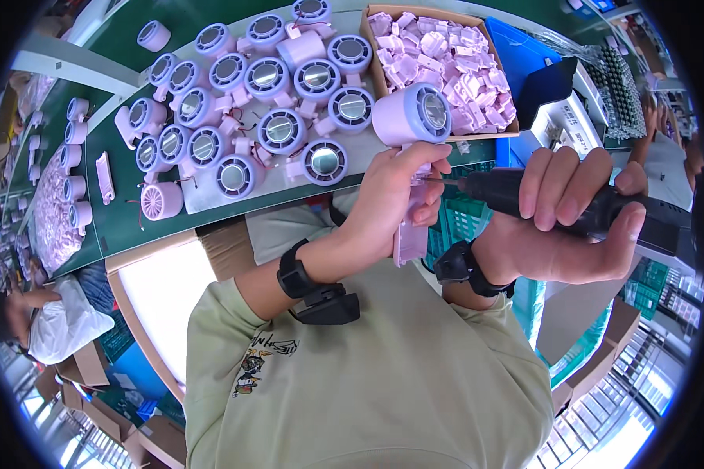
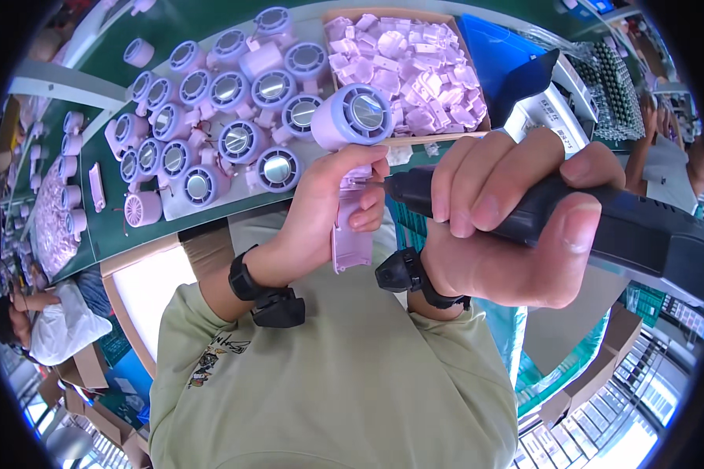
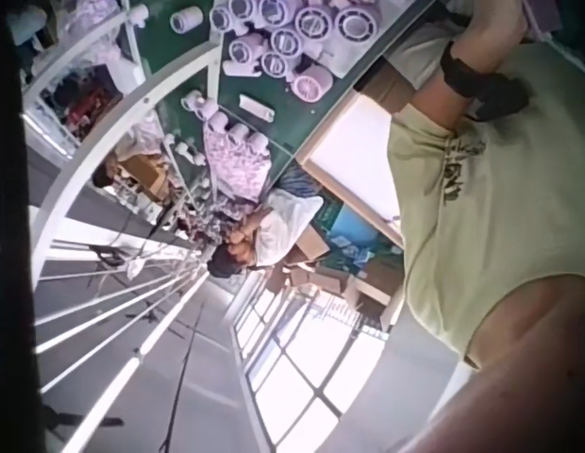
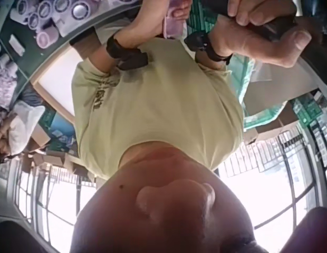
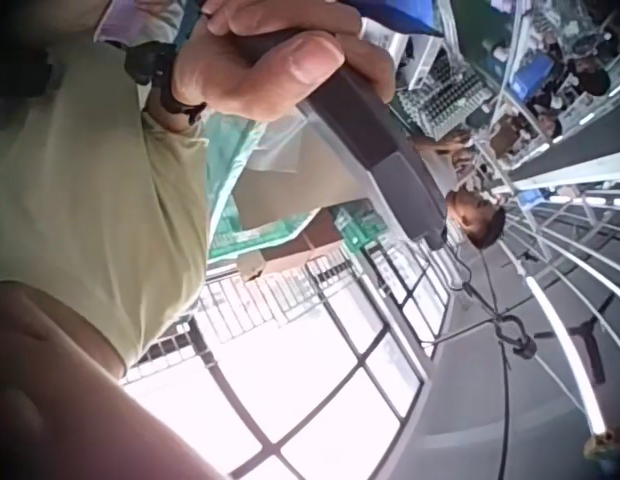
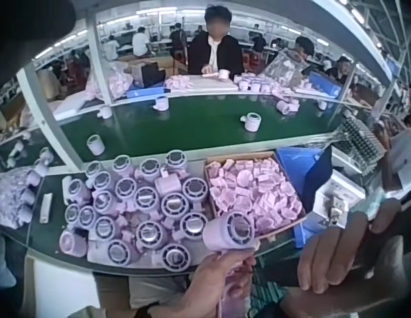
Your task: Assembling portable handheld fans by attaching the fan body to components and using an electric screwdriver/tester.
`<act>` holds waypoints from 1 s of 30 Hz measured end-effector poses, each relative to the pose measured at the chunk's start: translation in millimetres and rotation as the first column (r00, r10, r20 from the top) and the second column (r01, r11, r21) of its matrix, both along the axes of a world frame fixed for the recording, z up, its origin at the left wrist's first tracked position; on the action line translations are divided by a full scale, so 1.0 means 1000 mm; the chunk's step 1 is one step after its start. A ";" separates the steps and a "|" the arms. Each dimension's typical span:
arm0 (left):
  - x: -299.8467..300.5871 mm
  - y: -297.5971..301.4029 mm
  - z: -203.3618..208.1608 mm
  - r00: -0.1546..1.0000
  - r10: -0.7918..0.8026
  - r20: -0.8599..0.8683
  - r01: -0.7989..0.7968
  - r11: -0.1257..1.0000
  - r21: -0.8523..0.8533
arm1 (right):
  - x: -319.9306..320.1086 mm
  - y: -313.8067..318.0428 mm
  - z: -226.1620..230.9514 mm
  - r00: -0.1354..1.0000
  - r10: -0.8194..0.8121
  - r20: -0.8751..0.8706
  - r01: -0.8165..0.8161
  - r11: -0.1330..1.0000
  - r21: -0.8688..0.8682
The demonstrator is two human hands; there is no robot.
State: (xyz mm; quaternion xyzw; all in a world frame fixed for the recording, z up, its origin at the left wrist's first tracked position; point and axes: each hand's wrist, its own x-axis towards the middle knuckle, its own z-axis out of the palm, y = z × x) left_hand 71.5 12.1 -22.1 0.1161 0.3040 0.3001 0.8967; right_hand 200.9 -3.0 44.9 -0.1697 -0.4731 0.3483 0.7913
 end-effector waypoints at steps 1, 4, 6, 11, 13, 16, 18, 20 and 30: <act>-0.001 0.000 0.000 1.000 -0.005 0.003 0.005 1.000 0.001 | -0.001 0.000 0.000 1.000 -0.006 -0.002 0.006 1.000 -0.013; -0.001 0.000 0.001 1.000 0.001 -0.006 -0.001 1.000 0.003 | -0.005 0.000 0.000 1.000 -0.016 -0.008 0.016 0.999 -0.027; -0.001 0.000 0.001 1.000 0.003 -0.011 -0.003 1.000 0.003 | -0.007 0.001 0.000 1.000 -0.023 -0.017 0.023 0.999 -0.033; -0.002 0.001 -0.001 0.999 0.037 0.020 -0.037 0.999 -0.012 | -0.001 0.000 0.002 0.999 0.032 -0.017 -0.032 0.999 0.016; -0.002 0.001 -0.001 0.999 0.032 0.041 -0.032 0.999 -0.008 | -0.002 0.000 0.002 1.000 0.027 -0.007 -0.027 1.000 0.010; -0.001 0.000 0.002 0.999 0.048 0.021 -0.048 0.999 -0.008 | -0.005 0.000 0.001 1.000 0.001 -0.016 -0.001 1.000 -0.008; 0.000 0.000 0.005 0.998 0.058 0.010 -0.058 0.998 -0.009 | -0.008 0.000 0.000 0.998 -0.038 -0.044 0.036 0.999 -0.041; 0.000 0.001 0.008 0.996 0.082 -0.020 -0.082 0.997 0.006 | -0.007 -0.001 0.000 0.999 -0.023 -0.035 0.022 1.000 -0.021; -0.005 0.005 0.003 0.999 0.037 0.039 -0.039 0.999 0.032 | -0.005 0.000 0.003 0.999 0.007 -0.042 -0.005 0.999 0.049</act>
